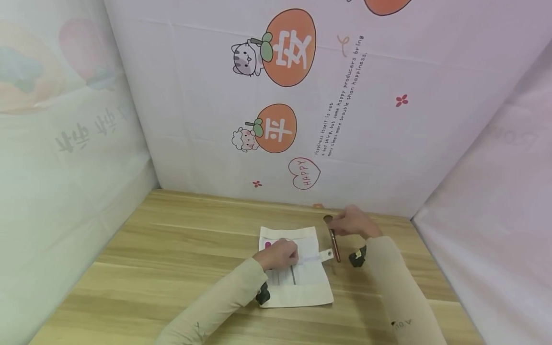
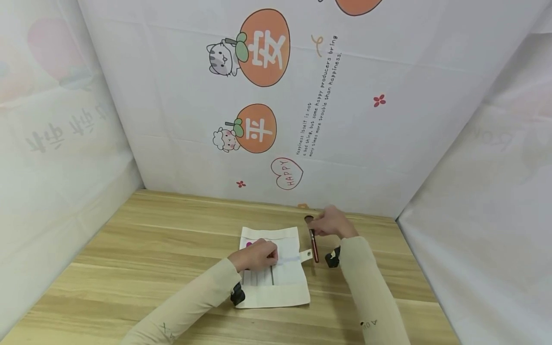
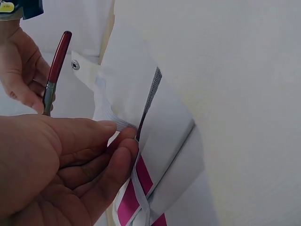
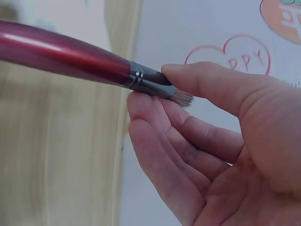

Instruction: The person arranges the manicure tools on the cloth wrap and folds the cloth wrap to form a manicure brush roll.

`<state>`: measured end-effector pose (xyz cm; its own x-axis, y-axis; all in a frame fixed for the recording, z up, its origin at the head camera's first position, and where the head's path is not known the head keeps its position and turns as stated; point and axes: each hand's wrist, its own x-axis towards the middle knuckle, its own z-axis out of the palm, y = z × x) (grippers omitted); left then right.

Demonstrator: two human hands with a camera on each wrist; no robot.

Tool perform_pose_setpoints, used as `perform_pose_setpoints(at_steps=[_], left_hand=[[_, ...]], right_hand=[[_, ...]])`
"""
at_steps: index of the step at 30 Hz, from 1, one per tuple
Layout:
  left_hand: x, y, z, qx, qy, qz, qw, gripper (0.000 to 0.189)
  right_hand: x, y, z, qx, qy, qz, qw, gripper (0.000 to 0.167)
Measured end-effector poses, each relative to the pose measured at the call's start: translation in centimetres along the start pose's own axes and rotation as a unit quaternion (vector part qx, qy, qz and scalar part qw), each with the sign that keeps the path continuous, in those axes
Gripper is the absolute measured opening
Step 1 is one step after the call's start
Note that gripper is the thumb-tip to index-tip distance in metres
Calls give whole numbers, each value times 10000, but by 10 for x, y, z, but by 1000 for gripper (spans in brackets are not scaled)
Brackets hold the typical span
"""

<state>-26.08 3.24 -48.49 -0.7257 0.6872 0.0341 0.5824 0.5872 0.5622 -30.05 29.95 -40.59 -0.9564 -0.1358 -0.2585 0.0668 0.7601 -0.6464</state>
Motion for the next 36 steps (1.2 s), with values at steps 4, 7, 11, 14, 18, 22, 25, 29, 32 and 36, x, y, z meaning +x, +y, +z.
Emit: perform_pose_setpoints(at_steps=[4,7,11,14,18,22,25,29,32,36], left_hand=[[1,-3,2,-12,-14,-13,10000,20],[3,-5,4,58,-64,-76,9999,21],[4,-6,5,157,-83,-143,9997,22],[4,-7,5,167,-73,-169,9997,21],[4,-7,5,143,-60,-203,9997,20],[4,-6,5,102,-85,-206,9997,18],[5,-5,6,34,-117,-240,9996,19],[5,-4,7,-41,-114,-287,9995,24],[6,-5,8,-98,-112,-299,9994,27],[7,-6,9,-124,-137,-330,9993,27]], right_hand=[[10,-16,10,65,56,-25,10000,20],[17,-25,20,131,63,-79,9999,21],[26,-33,33,356,96,-135,9992,24],[33,-36,42,542,146,-162,9983,31],[42,-35,51,691,217,-162,9972,31],[48,-32,59,620,333,-219,9973,17],[50,-29,65,630,470,-305,9964,18],[55,-27,72,877,649,-355,9934,13],[60,-24,79,1059,667,-320,9916,14],[66,-21,86,1016,544,-206,9931,19]])
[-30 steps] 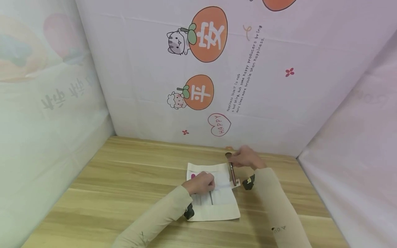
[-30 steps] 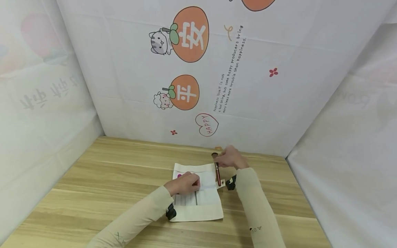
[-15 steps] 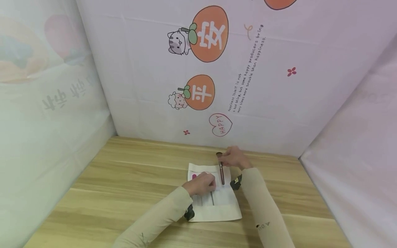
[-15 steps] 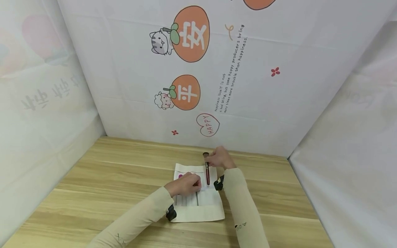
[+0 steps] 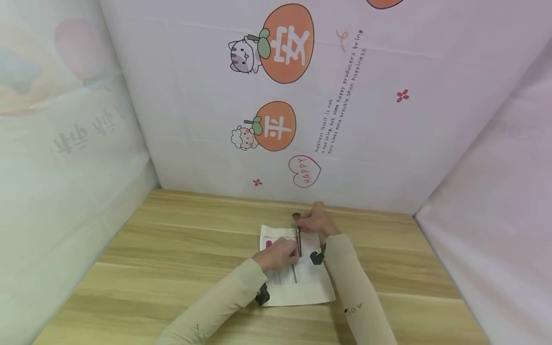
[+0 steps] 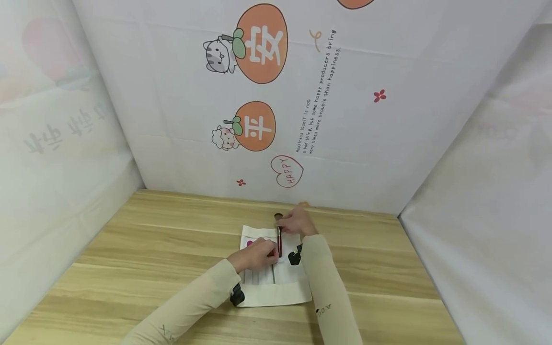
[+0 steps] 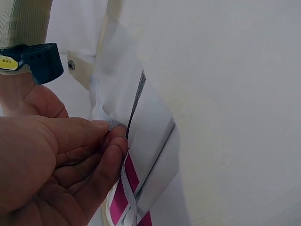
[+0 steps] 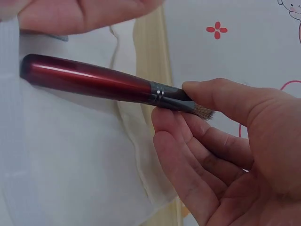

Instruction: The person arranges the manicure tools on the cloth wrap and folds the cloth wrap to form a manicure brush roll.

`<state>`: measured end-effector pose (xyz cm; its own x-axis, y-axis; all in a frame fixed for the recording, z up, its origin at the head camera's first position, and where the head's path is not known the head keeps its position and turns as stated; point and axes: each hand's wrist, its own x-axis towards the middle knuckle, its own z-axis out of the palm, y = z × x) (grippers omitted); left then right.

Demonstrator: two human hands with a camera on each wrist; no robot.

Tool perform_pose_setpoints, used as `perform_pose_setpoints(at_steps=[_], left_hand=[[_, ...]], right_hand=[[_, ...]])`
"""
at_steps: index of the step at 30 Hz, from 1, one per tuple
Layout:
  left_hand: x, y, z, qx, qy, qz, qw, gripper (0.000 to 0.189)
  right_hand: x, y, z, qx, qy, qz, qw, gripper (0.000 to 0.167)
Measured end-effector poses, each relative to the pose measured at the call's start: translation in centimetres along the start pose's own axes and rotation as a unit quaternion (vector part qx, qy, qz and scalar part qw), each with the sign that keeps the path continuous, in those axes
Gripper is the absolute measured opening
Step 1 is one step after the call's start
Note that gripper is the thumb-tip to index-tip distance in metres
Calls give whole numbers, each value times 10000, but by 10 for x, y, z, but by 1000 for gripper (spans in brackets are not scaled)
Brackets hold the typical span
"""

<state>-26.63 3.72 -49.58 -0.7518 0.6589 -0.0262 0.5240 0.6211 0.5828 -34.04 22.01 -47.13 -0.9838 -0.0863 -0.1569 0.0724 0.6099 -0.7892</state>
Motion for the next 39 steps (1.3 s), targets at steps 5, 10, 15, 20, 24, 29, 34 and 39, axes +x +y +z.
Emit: perform_pose_setpoints(at_steps=[5,10,15,20,24,29,34,39], left_hand=[[0,-2,1,96,35,12,9999,21],[-1,0,-1,148,69,15,9999,20],[-5,3,-3,192,131,96,9997,18],[-6,2,-3,258,162,102,9995,17],[-6,2,-2,330,205,121,9992,13],[-5,1,-2,299,176,100,9993,14],[-3,1,-1,166,145,87,9997,17],[-3,1,-1,212,197,242,9993,22]], right_hand=[[3,1,7,-374,-168,299,9987,20],[-1,-2,11,-744,-269,338,9963,19],[-9,-6,9,-1087,-408,295,9928,24],[-18,-8,8,-1034,-563,221,9928,27],[-25,-8,7,-1021,-658,166,9925,27],[-31,-5,7,-945,-769,255,9922,24],[-34,-3,10,-828,-676,403,9935,29],[-32,-6,16,-1252,-371,599,9896,39]])
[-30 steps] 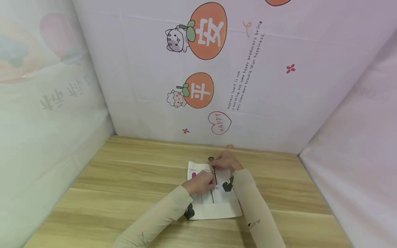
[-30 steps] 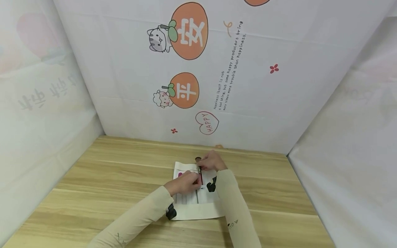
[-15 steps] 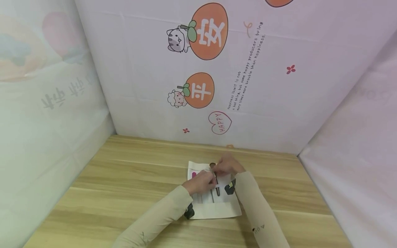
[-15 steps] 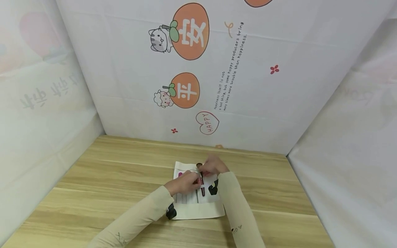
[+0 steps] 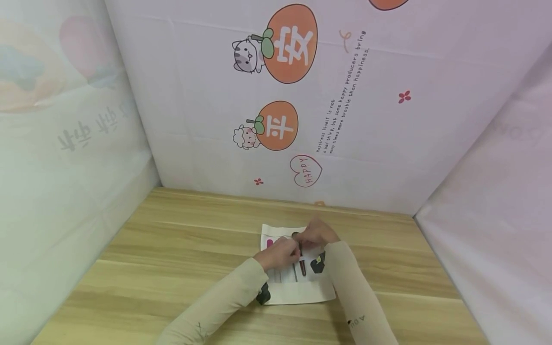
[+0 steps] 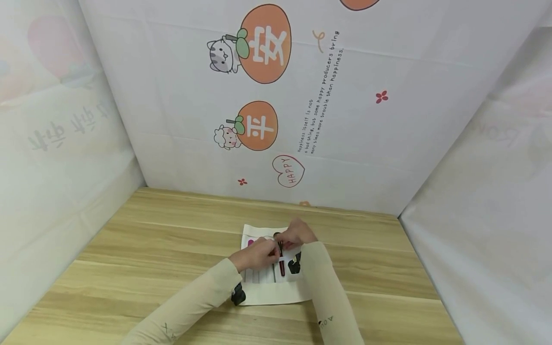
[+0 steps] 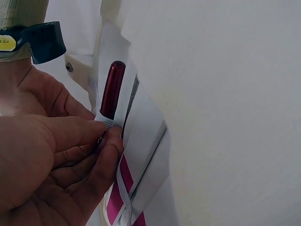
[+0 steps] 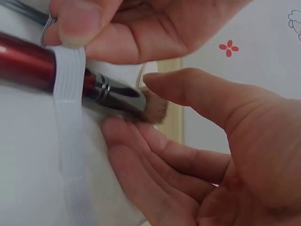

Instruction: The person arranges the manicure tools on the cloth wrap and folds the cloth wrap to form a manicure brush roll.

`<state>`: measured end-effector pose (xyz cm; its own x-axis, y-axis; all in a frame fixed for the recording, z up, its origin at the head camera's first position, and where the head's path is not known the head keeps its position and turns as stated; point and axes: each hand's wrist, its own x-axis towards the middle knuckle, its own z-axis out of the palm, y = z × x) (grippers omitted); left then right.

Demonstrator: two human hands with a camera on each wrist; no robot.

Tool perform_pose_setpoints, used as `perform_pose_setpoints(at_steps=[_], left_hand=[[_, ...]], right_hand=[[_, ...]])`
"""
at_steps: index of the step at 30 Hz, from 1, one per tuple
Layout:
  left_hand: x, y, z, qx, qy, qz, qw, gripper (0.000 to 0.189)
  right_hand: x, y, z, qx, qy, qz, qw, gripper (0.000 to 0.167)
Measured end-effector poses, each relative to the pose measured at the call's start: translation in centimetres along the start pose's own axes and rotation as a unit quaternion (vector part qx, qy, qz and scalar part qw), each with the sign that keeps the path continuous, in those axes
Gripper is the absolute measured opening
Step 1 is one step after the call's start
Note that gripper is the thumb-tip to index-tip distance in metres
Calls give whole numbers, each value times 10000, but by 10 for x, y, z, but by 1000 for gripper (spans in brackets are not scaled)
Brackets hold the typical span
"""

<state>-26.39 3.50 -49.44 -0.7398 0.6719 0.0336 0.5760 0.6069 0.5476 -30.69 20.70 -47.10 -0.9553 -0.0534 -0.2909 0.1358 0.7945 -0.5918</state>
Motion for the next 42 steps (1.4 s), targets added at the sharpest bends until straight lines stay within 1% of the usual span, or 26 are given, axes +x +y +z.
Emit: perform_pose_setpoints(at_steps=[2,5,7,11,17,21,23,26,28,34,38,42], left_hand=[[0,0,0,34,15,42,10000,23],[0,0,0,86,46,60,9999,23],[0,-1,1,56,43,29,10000,22],[-1,-1,1,-64,-17,-29,10000,22],[-1,0,0,-105,-69,-160,9998,14],[-1,1,0,-97,-89,-261,9996,12],[0,1,0,-122,-134,-319,9993,14],[0,0,0,-169,-177,-372,9990,18],[1,0,1,-214,-190,-384,9989,20],[4,-3,3,-323,-226,-424,9983,20],[5,-3,4,-366,-216,-438,9981,20],[5,-2,3,-344,-190,-397,9984,21]], right_hand=[[3,-3,3,-220,179,68,9996,46],[7,-8,6,-500,362,28,9981,53],[9,-10,7,-508,428,-31,9978,54],[11,-9,8,-468,387,-107,9981,51],[9,-6,2,-204,135,1,9997,48],[6,-4,-2,-263,128,-45,9996,48],[4,-1,-3,-323,126,-51,9994,48],[0,2,-2,-285,111,-5,9995,43],[-3,3,-1,-220,113,50,9997,37],[-13,0,0,-232,147,21,9996,25],[-16,-2,-1,-296,70,-8,9995,21],[-16,0,-1,-403,-107,1,9991,18]])
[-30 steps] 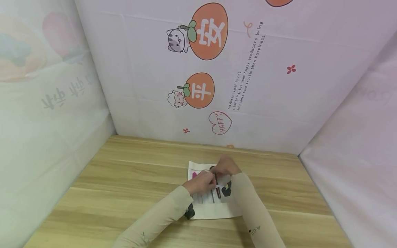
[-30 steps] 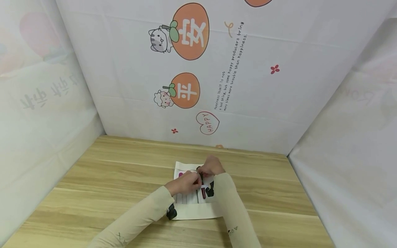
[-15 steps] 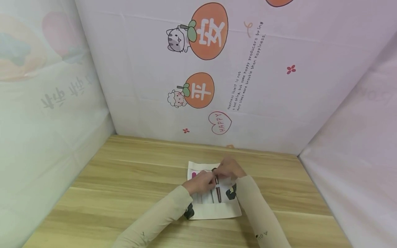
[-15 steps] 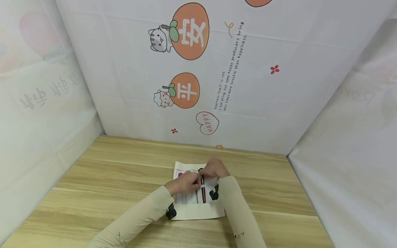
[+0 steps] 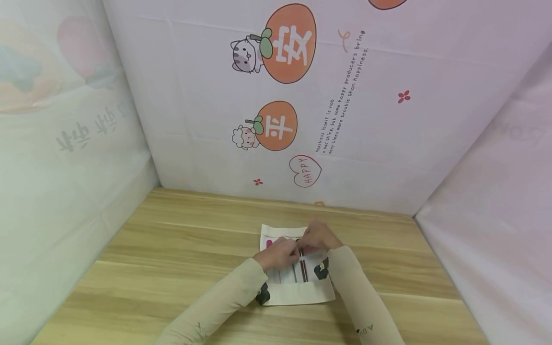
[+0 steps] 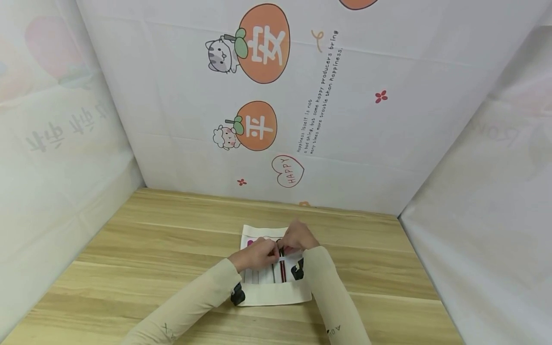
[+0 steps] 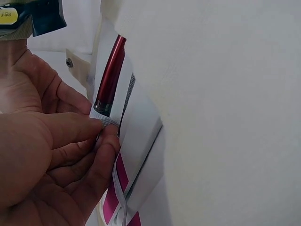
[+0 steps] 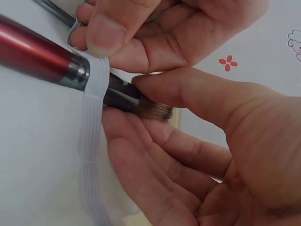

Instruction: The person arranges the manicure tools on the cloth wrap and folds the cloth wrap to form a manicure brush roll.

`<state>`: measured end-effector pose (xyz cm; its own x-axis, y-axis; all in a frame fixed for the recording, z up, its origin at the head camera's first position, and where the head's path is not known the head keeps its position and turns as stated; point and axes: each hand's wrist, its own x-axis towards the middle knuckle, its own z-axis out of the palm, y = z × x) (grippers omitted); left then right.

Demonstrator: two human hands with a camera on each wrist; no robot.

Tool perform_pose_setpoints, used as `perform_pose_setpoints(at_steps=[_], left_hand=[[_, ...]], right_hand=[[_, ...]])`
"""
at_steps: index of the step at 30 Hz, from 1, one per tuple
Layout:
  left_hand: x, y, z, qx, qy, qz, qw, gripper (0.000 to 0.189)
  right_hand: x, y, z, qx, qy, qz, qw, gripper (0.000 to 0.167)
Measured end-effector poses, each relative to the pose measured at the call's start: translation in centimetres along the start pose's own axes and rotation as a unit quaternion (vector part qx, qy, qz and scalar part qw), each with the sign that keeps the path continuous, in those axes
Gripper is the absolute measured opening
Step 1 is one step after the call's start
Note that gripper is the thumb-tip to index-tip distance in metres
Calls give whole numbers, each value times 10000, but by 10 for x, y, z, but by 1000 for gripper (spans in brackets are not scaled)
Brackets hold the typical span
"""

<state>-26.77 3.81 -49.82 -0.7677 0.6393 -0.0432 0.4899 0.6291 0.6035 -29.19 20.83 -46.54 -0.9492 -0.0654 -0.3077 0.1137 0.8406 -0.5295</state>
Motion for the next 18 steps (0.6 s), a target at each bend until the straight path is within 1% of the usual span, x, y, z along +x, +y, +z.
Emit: perform_pose_setpoints(at_steps=[4,7,9,12,14,16,18], left_hand=[[0,0,0,54,63,1,10000,17],[1,0,1,81,124,-12,9999,14],[1,0,1,44,112,-15,9999,17],[2,-1,3,-90,61,26,9999,25],[6,-7,7,-60,62,150,9998,33],[14,-19,18,40,140,285,9995,39],[21,-27,25,104,178,346,9992,43]], right_hand=[[1,2,0,-44,-190,-3,9998,15],[2,5,-1,134,-327,-21,9994,11],[2,6,-1,185,-413,-37,9990,11],[2,7,-2,109,-533,-87,9985,12],[3,8,-3,62,-611,-89,9981,13],[3,8,-4,30,-661,-83,9978,13],[3,7,-5,87,-700,-68,9975,13]])
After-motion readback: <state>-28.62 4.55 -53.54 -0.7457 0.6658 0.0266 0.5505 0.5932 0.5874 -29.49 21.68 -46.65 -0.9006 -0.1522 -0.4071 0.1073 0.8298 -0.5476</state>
